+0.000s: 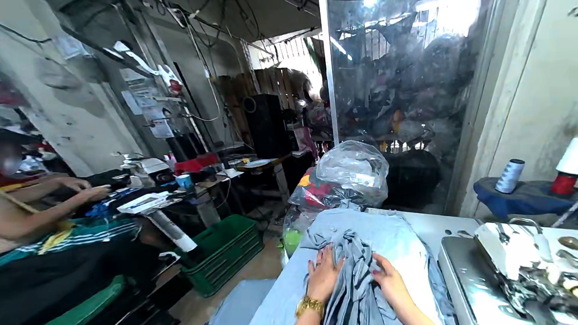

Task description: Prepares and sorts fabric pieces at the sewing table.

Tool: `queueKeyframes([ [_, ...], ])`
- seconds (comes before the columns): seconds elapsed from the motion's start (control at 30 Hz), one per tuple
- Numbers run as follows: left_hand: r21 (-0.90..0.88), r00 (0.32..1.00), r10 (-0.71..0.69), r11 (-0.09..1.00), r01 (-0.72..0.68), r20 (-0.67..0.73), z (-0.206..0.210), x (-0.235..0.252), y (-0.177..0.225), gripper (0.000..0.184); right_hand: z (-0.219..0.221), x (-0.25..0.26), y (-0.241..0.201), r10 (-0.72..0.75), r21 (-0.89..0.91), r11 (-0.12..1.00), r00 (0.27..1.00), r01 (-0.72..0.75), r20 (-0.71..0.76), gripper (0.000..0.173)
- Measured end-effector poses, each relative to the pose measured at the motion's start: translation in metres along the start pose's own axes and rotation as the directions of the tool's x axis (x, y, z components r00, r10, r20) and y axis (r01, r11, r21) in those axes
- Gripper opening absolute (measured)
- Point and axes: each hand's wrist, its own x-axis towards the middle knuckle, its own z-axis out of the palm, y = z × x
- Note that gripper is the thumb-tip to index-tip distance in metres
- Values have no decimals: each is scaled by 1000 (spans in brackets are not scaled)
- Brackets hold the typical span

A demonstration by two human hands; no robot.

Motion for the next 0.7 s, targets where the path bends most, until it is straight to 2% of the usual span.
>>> queueKeyframes([
  [0.07,-125,1000,10,992,-12,-14,1,1,-6,76,-4,-23,18,-117,21,993,993,118,-26,50],
  [0.1,-299,999,15,954,-24,-30,0,1,-12,81,-6,-33,24,-168,-22,986,984,167,-59,48],
  [0.13,-510,997,3,859,-43,-78,-3,2,-18,84,-9,-38,24,-211,-77,976,972,204,-99,46],
  [0.17,-685,987,-34,724,-83,-155,-10,1,-20,79,-11,-38,23,-244,-131,965,960,227,-135,45],
  [0.2,-785,968,-86,604,-138,-236,-18,-1,-22,70,-13,-33,23,-267,-191,952,952,238,-148,47],
  [0.23,-819,946,-136,545,-177,-295,-26,-5,-25,62,-13,-24,22,-289,-262,932,948,249,-129,52],
  [0.27,-816,931,-164,546,-188,-325,-32,-9,-28,55,-11,-13,19,-293,-327,910,953,254,-76,58],
  [0.3,-783,929,-156,595,-183,-336,-36,-16,-32,50,-6,-2,14,-257,-377,895,966,240,4,66],
  [0.33,-722,940,-116,672,-162,-320,-36,-22,-36,47,3,8,8,-198,-415,884,976,216,87,73],
  [0.4,-541,978,4,833,-118,-207,-25,-28,-39,54,33,28,-3,-97,-497,848,976,183,193,79],
  [0.47,-493,992,69,862,-114,-108,-9,-24,-32,64,71,43,-17,-76,-527,833,978,170,195,76],
  [0.57,-623,968,-4,766,-158,-251,-9,-9,-19,66,115,60,-41,-138,-378,909,983,175,123,66],
  [0.6,-593,957,-17,788,-165,-289,-12,-1,-21,67,122,66,-45,-151,-392,902,982,182,109,64],
  [0.7,-380,980,-24,923,-55,-200,-9,15,-41,66,131,81,-35,-69,-634,760,987,145,143,61],
])
